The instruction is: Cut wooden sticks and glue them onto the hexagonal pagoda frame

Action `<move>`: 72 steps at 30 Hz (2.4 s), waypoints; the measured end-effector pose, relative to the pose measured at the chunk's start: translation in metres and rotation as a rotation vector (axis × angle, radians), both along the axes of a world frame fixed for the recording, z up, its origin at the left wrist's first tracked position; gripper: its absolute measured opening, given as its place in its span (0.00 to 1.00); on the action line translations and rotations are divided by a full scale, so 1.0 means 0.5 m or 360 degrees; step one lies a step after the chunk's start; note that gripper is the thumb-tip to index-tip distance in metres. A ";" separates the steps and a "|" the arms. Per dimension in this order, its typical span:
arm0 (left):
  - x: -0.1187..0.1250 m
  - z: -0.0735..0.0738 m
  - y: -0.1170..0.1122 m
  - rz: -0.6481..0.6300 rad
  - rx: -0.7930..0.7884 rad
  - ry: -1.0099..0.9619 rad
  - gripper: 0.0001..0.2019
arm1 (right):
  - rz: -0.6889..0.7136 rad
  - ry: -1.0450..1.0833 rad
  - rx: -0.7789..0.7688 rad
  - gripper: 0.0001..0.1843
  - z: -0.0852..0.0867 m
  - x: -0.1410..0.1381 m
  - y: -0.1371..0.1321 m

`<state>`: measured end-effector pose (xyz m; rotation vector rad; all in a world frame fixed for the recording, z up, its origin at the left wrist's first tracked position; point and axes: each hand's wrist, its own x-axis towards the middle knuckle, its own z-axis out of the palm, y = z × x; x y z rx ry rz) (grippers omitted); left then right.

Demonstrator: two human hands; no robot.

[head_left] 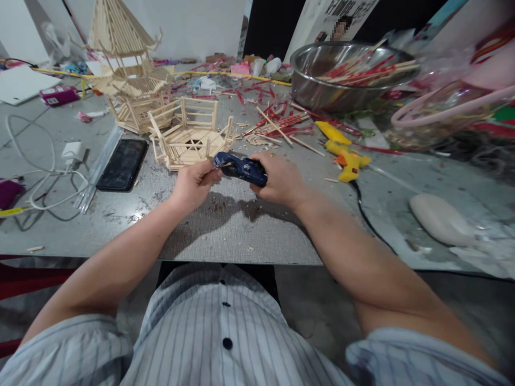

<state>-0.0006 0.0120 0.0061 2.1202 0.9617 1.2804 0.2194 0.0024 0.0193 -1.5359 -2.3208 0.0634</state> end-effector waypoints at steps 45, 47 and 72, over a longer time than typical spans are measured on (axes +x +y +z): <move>0.007 0.013 -0.009 -0.0057 -0.0140 0.0030 0.10 | -0.0031 0.0028 -0.0032 0.23 -0.014 -0.005 0.007; 0.007 0.014 -0.011 -0.0084 -0.0099 0.0056 0.11 | -0.0001 0.0029 -0.0026 0.26 -0.013 -0.003 0.007; 0.003 0.007 -0.009 -0.0217 -0.0204 0.0063 0.15 | 0.0062 -0.0041 0.0053 0.29 -0.012 0.002 0.006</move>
